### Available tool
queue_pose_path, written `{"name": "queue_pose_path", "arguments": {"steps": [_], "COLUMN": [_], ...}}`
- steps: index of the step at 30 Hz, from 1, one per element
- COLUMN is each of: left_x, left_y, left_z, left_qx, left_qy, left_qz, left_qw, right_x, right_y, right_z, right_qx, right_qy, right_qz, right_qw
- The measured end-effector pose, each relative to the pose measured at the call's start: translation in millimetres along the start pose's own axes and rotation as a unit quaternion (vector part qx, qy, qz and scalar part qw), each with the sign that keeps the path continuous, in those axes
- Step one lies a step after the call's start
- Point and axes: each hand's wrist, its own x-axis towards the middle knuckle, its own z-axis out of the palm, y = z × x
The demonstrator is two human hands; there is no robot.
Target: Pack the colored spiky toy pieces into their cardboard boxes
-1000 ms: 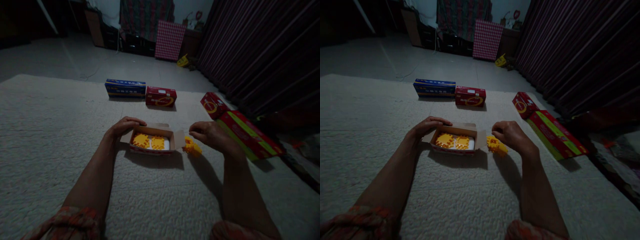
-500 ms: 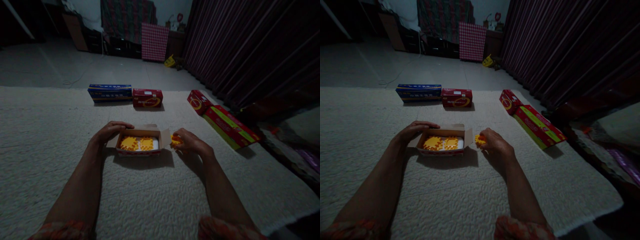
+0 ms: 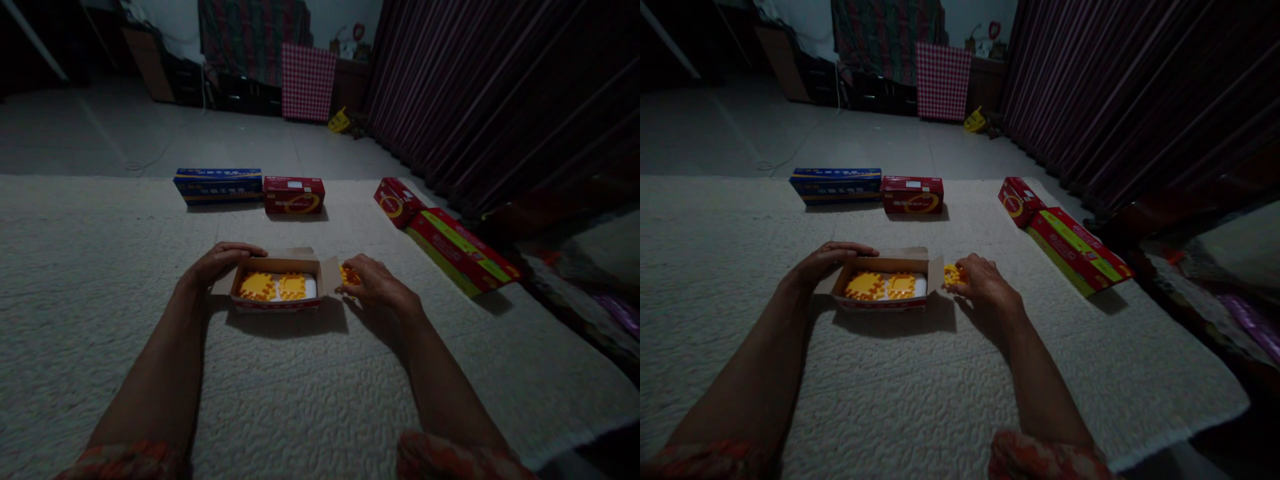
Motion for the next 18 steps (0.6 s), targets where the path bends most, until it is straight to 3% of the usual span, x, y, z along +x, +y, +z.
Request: {"name": "queue_pose_path", "arguments": {"steps": [5,9,18], "left_x": [0.5,1.3,-0.9], "left_y": [-0.3,-1.8,-0.2], "left_z": [-0.7,-2.0,0.1], "left_qx": [-0.001,0.004,0.005], "left_qy": [-0.003,-0.003,-0.001], "left_qz": [0.003,0.007,0.005], "left_qw": [1.000,1.000,1.000], "right_x": [-6.1,-17.8,-31.4], "right_y": [14.7,34.3,15.3], "right_z": [-16.7,-29.7,-4.1], "right_qx": [0.051,0.071,0.026], "right_qy": [-0.022,-0.046,-0.071], "right_qz": [0.023,0.101,0.165], "right_qw": [0.998,0.991,0.983]}}
